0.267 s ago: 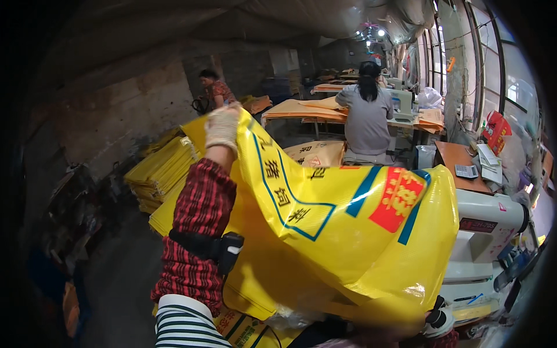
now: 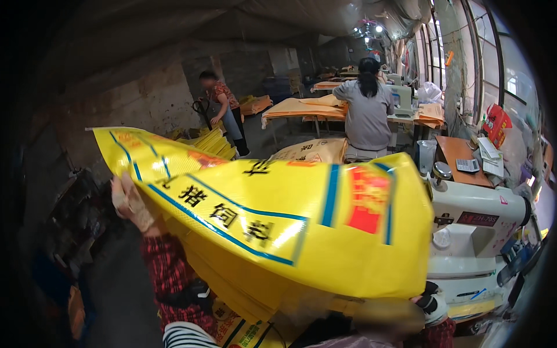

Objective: The recorder is folding and preparing yellow plastic woven bags at a sewing station.

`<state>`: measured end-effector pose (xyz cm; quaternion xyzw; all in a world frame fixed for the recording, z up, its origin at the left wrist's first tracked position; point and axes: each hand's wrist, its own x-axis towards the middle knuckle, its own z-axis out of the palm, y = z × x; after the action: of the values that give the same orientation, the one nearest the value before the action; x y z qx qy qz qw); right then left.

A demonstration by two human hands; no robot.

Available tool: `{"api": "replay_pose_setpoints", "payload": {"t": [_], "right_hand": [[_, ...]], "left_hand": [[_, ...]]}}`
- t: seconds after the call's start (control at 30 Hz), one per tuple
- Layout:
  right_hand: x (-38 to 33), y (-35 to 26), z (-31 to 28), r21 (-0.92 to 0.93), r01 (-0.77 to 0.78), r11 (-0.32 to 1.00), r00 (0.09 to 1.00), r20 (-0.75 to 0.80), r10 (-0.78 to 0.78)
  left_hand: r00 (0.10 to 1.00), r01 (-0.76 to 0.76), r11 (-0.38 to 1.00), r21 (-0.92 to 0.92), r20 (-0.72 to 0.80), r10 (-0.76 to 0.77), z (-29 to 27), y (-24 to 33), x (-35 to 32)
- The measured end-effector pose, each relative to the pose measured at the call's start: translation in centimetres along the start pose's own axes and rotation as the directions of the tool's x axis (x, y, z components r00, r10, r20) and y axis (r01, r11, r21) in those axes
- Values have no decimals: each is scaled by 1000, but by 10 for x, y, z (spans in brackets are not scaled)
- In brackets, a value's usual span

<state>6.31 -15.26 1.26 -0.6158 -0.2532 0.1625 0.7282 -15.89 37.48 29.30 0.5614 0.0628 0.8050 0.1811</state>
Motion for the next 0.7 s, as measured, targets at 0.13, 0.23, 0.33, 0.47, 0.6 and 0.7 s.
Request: {"api": "replay_pose_setpoints", "payload": {"t": [0.13,0.23,0.33,0.47,0.6,0.7], "right_hand": [[17,-47,75,-166,-164,972,922,325,211],[25,-21,109,-243,167,956,707,705,56],[24,-21,183,-59,521,852,490,837,-242],[-9,22,208,-469,564,680,392,877,279],[22,30,150,-664,185,724,722,592,358],[49,64,112,-540,249,804,967,181,-178]], "left_hand": [[685,716,692,-89,-102,-722,-116,-95,-61],[469,849,395,-351,158,-869,-120,-63,-127],[173,983,159,-89,198,-965,-152,-71,-188],[-12,974,-1,228,46,-999,-212,-95,-196],[-2,892,-52,449,-111,-994,-291,-89,-171],[272,473,115,873,-21,-962,-315,-109,-177]]}}
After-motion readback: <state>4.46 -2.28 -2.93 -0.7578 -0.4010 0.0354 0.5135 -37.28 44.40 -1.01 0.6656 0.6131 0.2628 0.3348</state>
